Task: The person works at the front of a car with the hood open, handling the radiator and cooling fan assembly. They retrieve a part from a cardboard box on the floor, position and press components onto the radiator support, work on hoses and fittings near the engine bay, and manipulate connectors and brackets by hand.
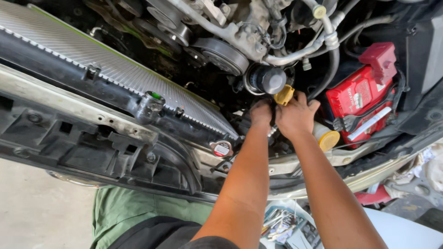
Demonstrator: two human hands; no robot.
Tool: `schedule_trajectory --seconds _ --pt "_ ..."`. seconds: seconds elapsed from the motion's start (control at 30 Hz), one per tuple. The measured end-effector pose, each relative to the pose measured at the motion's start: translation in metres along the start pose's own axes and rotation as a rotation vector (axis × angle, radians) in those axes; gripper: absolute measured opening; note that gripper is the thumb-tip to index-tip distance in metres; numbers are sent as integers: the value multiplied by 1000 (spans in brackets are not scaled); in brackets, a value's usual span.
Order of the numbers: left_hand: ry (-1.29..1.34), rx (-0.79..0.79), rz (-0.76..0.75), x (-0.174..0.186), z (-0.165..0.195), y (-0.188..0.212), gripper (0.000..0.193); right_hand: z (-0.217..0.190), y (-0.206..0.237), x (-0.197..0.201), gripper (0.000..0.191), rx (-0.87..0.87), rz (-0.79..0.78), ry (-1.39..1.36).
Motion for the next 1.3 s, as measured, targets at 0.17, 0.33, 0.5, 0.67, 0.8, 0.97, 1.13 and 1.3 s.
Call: schedule_trajectory --seconds 0.17,0.33,0.5,0.67,0.8,0.97,1.13,1.3 --pt "53 -92 -17 -2 4 4 23 2 -1 6 29 12 -63 16" --pt "-193 -164 117 6 0 0 28 1 6 9 31 145 9 40" --pt "-920 -388 363 19 1 0 34 0 15 -11 48 -75 63 12" --pt "-301 -25 240 30 -8 14 56 -6 9 -25 60 -162 76 19" --pt "-199 -9 197 35 -2 16 64 -10 5 -30 60 -174 82 34" --pt "-286 -97 219 40 1 11 59 -18 5 -41 66 -246 169 48" --pt "-324 -73 142 43 11 17 55 -22 -9 -45 75 -356 96 216" --pt "-114 -53 45 43 13 20 53 -24 -13 -46 74 -439 -109 186"
Point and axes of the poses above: each hand's wrist, its own y-axis away from the middle knuckle, its own x-axis out of the back of the hand, z = x × y, the point moved 2 cm from there along -y, towards the middle knuckle, and after that the axes turned 14 degrees about -y, right-handed, at the moved point
